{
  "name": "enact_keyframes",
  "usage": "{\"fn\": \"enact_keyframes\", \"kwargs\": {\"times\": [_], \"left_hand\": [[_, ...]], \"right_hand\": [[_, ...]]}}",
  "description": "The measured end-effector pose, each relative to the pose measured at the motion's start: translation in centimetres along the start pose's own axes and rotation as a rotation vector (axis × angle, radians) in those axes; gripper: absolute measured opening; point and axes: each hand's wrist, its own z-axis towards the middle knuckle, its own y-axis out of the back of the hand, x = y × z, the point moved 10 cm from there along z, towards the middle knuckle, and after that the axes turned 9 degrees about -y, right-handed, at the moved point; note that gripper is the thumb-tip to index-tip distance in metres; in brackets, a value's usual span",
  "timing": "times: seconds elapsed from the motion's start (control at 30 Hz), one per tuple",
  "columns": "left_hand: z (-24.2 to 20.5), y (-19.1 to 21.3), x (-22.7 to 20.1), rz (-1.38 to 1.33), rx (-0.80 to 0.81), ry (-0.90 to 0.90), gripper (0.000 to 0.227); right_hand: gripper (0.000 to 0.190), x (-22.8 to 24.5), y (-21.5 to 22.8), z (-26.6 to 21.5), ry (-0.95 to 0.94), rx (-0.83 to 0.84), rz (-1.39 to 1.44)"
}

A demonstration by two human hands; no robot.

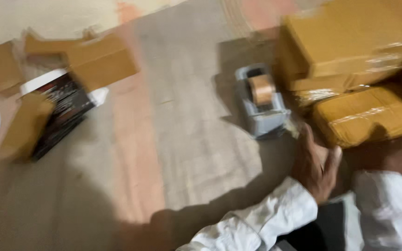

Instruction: The person places small black product boxes into brown cardboard shipping boxes, folds the flaps, and seals them with packing tape using a handheld dispenser. The sealed boxes are stacked to the right.

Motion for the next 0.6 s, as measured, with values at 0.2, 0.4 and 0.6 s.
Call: {"fn": "enact_keyframes", "kwargs": {"times": [0.2,0.4,0.6], "left_hand": [[-5.2,16.4,0.8,-0.098,-0.182,0.074,0.029],[-7.4,36.3,1.9,0.088,-0.641,-0.068,0.015],[-9.3,57.2,0.2,1.413,-0.936,-0.13,0.043]], "right_hand": [[0.036,7.4,-0.8,-15.8,-0.06,0.447,0.152],[0.033,15.0,-11.1,-35.7,0.0,1.34,0.277],[0.036,14.6,-16.5,-42.8,0.031,1.564,0.085]]}}
